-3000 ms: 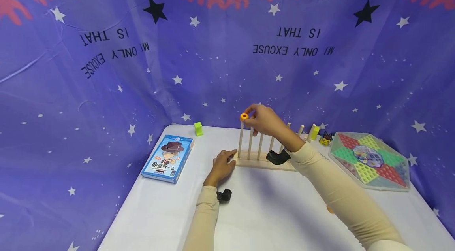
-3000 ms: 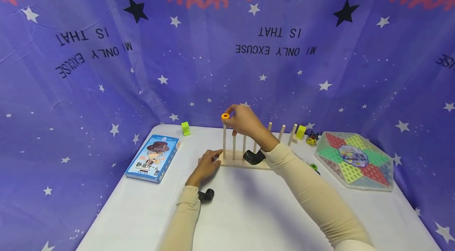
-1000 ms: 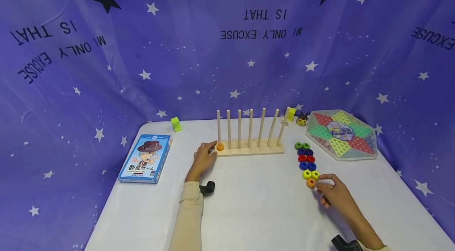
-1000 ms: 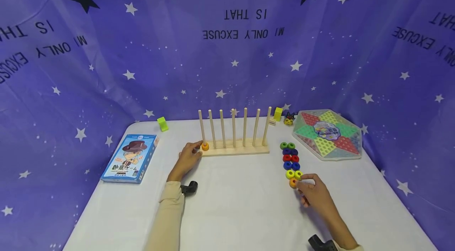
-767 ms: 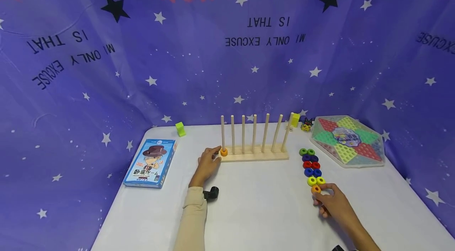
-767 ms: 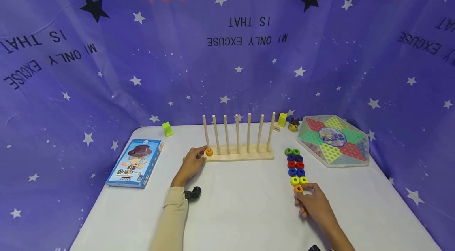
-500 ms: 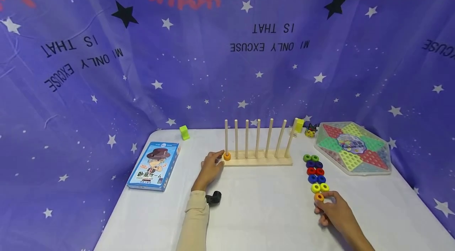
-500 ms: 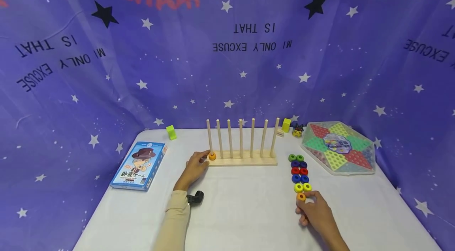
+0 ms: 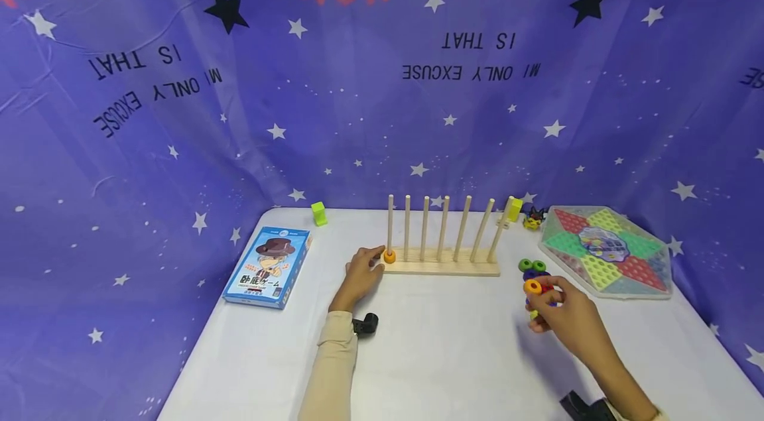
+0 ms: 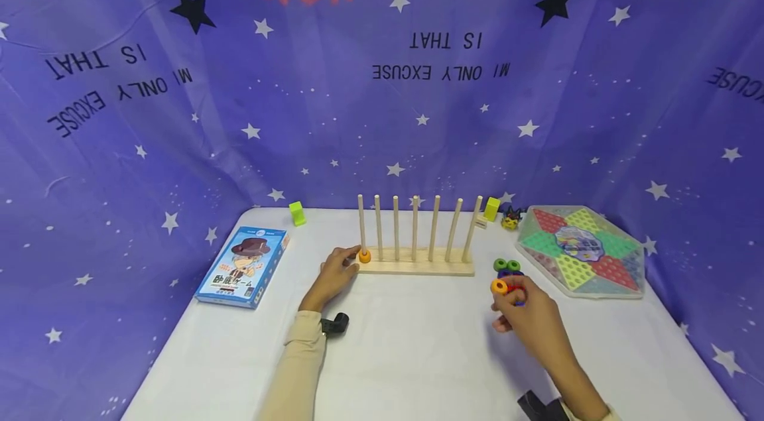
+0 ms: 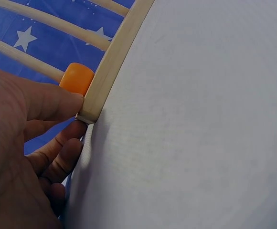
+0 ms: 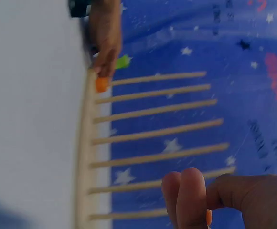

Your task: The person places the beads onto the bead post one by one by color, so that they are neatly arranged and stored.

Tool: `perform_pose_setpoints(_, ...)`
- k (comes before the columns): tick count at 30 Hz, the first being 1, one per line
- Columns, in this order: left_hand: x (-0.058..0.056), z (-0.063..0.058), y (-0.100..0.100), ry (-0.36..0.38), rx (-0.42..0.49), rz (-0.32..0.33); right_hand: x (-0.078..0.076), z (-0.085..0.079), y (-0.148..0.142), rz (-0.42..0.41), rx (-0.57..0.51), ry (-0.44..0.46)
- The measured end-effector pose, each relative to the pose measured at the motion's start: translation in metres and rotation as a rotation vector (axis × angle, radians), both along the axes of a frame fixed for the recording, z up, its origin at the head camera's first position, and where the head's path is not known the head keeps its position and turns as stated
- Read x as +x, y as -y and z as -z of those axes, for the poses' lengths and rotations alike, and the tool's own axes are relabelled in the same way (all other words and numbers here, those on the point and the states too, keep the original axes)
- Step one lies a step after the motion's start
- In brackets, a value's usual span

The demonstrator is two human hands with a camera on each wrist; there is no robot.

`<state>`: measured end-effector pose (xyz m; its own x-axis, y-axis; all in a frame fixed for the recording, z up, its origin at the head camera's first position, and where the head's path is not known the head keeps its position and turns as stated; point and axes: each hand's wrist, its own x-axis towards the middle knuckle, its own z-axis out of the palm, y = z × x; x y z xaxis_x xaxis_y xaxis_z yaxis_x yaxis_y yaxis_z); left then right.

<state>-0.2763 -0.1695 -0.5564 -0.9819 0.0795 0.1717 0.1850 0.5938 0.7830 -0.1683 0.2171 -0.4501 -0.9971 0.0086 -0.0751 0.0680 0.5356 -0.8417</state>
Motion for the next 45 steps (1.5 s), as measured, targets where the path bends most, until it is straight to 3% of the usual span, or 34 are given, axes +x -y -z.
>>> perform_pose_setpoints(3, -0.001, -0.001, 0.000, -0.003, 0.000, -0.006, -0.016, -0.034, 0.018, -0.059, 0.038, -0.096)
perform_pose_setpoints(8, 0.000, 0.001, 0.000, -0.012, -0.011, -0.007, -0.047, -0.079, 0.051, -0.144, 0.050, -0.157)
perform_pose_setpoints(13, 0.002, 0.005, -0.002, -0.002, -0.040, -0.007, -0.076, -0.103, 0.091, -0.235, -0.017, -0.158)
perform_pose_setpoints(18, 0.004, 0.004, -0.003, -0.015, -0.034, 0.002, -0.095, -0.119, 0.138, -0.320, -0.071, -0.130)
perform_pose_setpoints(22, 0.005, 0.003, -0.004, -0.045, -0.023, 0.005, -0.105, -0.123, 0.172, -0.368, -0.099, -0.127)
perform_pose_setpoints(28, 0.011, 0.004, -0.007, -0.106, -0.030, 0.003, -0.120, -0.113, 0.200, -0.402, -0.119, -0.091)
perform_pose_setpoints(36, 0.004, 0.007, -0.007, -0.024, -0.056, -0.022, -0.135, -0.106, 0.206, -0.403, -0.147, -0.045)
perform_pose_setpoints(45, 0.001, 0.000, -0.002, -0.022, -0.059, -0.031, -0.135, -0.108, 0.212, -0.443, -0.092, -0.075)
